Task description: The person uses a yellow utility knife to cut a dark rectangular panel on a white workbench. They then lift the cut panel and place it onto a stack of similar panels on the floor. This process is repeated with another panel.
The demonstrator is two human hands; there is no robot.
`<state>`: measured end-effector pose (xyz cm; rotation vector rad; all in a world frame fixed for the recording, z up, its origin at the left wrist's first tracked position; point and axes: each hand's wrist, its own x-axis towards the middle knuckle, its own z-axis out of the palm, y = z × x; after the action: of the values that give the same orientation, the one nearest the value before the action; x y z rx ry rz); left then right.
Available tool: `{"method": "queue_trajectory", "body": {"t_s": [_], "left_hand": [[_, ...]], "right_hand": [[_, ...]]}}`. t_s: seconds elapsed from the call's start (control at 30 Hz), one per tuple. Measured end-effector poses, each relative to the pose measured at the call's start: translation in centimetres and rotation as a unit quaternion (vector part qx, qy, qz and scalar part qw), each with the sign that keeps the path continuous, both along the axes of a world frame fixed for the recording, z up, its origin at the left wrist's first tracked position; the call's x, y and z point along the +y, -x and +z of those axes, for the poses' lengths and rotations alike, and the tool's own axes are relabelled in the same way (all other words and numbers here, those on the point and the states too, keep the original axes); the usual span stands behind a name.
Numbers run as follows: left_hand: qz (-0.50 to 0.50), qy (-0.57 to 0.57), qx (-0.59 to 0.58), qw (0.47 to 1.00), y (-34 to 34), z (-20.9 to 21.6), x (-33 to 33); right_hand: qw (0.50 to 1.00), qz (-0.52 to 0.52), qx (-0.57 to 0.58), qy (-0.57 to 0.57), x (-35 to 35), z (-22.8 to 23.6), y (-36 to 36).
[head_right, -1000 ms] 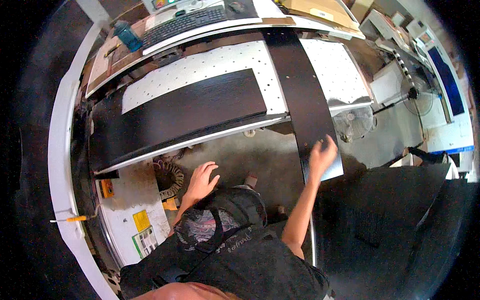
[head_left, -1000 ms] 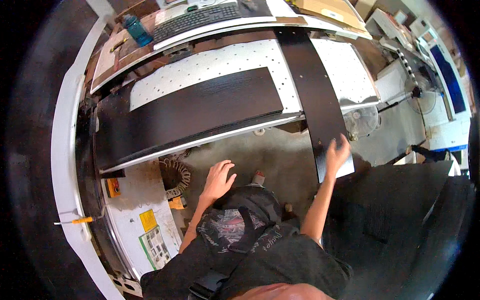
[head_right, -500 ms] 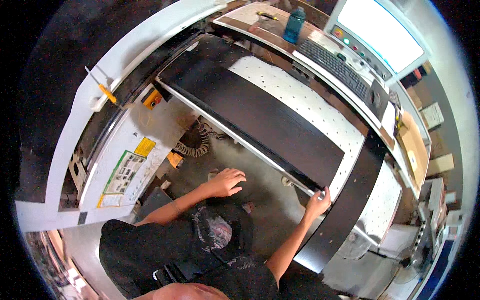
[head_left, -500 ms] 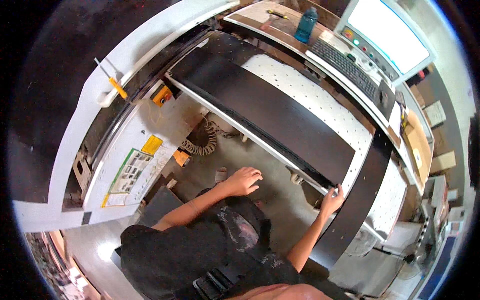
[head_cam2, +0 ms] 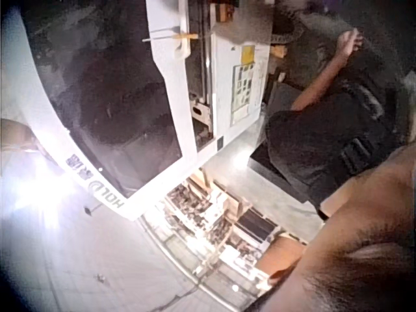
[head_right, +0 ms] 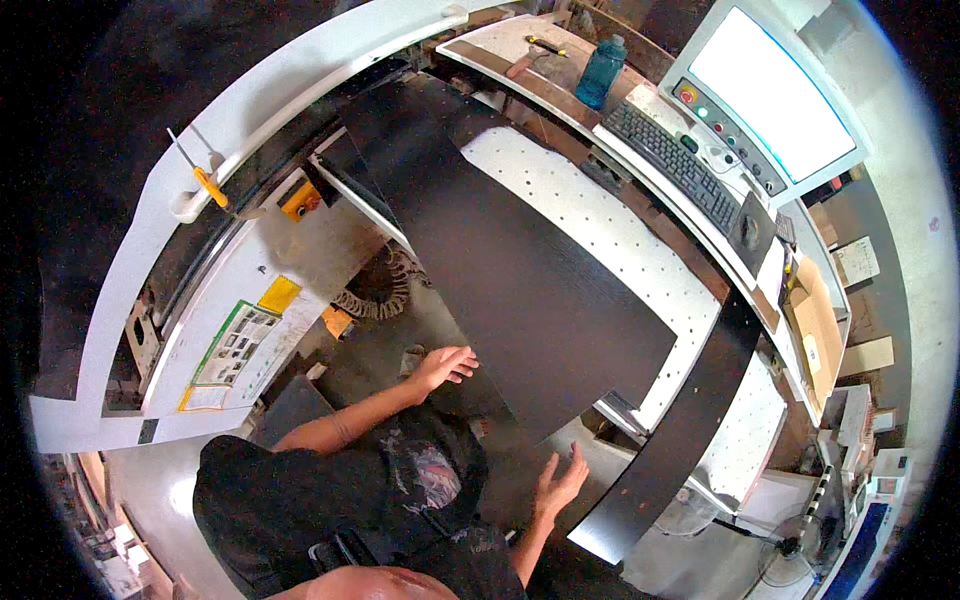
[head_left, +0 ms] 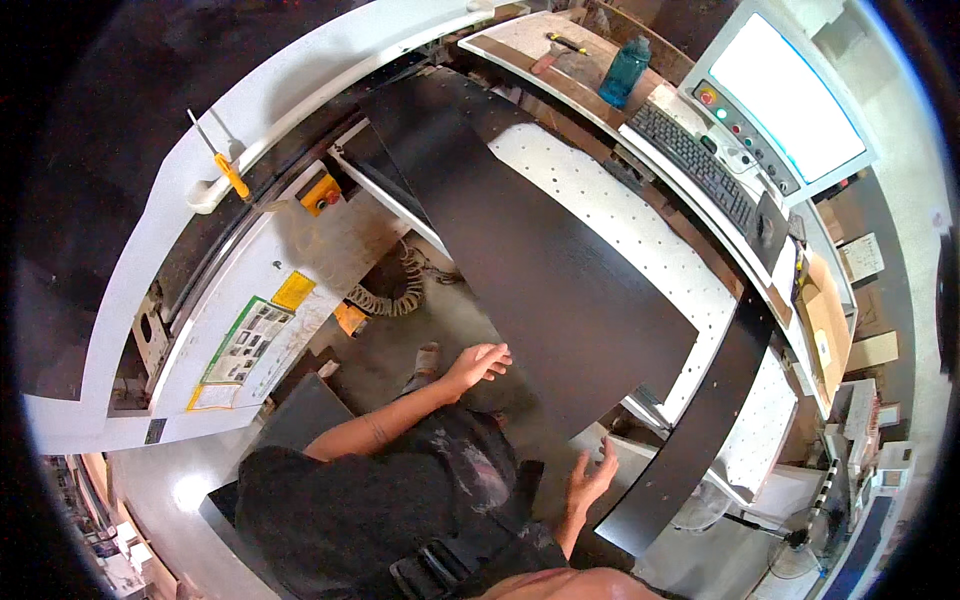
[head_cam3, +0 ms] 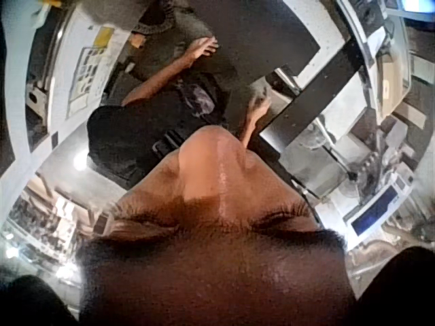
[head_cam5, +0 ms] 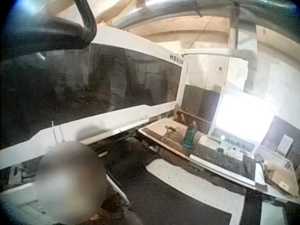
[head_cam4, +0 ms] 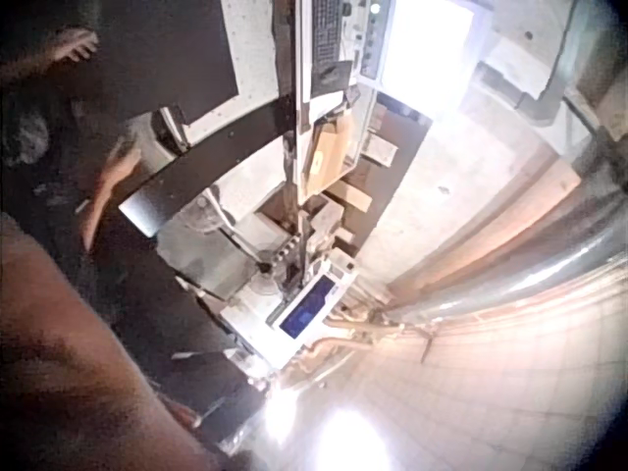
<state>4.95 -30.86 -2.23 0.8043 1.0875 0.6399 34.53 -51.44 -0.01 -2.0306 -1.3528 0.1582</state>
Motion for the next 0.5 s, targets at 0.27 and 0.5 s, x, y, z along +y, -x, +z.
{"method": "queue_trajectory", "body": {"t_s": [0.27,0.5], "left_hand": [[-0.067,-0.016,0.017,0.997,-0.4,-3.0,3.3],[-0.13,-0.097,-0.065,0.985,3.4,7.8,5.5]], "right_hand": [[0.989,0.08,-0.118,0.048,4.2,1.4,3.3],[0.976,-0.021,-0.166,-0.142,7.4,5.3,4.9]]}}
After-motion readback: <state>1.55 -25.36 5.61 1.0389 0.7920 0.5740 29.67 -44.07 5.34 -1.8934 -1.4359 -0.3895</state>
